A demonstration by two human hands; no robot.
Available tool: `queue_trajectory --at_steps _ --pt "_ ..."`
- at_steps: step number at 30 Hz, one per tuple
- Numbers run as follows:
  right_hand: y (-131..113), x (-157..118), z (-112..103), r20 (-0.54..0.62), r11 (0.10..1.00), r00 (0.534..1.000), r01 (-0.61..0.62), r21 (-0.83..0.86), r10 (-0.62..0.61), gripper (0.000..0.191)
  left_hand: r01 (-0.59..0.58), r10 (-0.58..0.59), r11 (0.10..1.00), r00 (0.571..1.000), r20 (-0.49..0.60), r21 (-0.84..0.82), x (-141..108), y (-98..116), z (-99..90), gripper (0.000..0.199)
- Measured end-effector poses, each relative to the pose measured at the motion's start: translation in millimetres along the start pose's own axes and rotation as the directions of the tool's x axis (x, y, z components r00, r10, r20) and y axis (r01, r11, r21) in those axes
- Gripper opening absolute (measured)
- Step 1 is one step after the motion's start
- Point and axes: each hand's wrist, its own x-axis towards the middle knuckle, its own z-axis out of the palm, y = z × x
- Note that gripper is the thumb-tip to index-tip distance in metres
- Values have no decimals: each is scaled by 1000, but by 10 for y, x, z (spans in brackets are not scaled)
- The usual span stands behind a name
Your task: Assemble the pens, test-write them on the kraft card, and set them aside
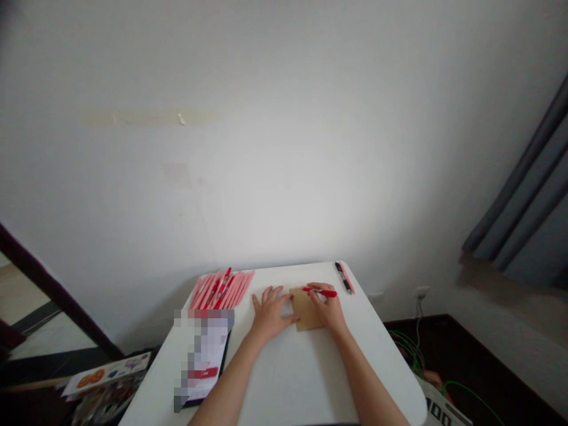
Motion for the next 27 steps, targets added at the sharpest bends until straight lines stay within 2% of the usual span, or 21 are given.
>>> queue_trajectory --at_steps 8,17,22,27 --pt "58 -8 51 7 996 998 57 -63 -56 22 21 -21 999 1000 -15 -39 4 23 -36 35" --pt "-4 25 -49 35 999 999 -5 -37 6 20 37 -40 997 998 -46 -65 2 55 -41 32" --pt "13 48 -128 -79 993 992 94 -76 -100 23 55 -57 997 998 -34 -57 12 54 -37 41" --pt "2 41 -92 -56 983 985 155 -101 -161 21 57 -61 996 997 -51 -68 31 36 -7 43"
